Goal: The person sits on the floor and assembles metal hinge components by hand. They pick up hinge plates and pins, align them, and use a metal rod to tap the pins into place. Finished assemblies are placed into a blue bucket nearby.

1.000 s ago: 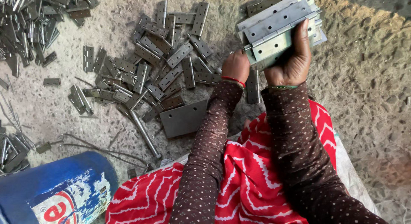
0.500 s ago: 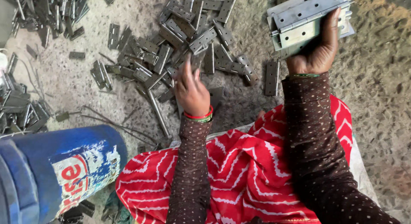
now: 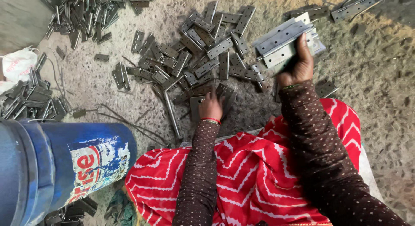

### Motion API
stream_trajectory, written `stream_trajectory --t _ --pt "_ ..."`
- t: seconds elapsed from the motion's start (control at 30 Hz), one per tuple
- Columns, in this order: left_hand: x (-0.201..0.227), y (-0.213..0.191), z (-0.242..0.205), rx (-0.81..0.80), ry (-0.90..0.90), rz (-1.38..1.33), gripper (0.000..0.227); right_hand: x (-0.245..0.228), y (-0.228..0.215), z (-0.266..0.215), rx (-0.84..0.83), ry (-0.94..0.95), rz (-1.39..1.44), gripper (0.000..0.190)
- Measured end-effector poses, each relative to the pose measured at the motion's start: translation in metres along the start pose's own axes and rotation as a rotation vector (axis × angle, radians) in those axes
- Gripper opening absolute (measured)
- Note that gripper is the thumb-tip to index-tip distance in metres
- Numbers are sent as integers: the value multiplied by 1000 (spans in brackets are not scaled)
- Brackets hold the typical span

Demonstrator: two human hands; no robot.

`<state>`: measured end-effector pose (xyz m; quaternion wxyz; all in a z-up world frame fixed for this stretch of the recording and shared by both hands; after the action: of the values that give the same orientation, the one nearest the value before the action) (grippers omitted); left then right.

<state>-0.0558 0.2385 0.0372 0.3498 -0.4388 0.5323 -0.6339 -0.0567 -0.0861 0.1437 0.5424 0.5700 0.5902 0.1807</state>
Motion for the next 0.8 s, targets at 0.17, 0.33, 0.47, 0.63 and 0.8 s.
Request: stream_trajectory --t 0.17,0.33,0.47,0.63,0.8 --pt "-10 -22 15 127 -96 -118 30 28 1 -6 -203 286 180 35" --pt "57 -150 27 453 -28 -98 30 44 -2 -2 -122 274 127 37" --pt "170 -218 37 683 366 150 45 53 -2 -9 -174 383 194 50" --pt "220 -215 56 237 522 100 54 41 8 -21 -445 382 198 51" --pt "167 -177 59 594 302 -747 39 12 15 -17 -360 240 210 56"
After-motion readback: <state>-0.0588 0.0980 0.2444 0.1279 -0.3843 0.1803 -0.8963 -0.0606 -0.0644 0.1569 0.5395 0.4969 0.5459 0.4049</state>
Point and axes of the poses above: each hand's wrist, its own z-axis towards the middle knuckle, its own y-axis out of the palm, x = y × z, the point moved 3 cm from there along z, towards the middle knuckle, and after that the axes turned 11 degrees about y, right-handed, at the moved point
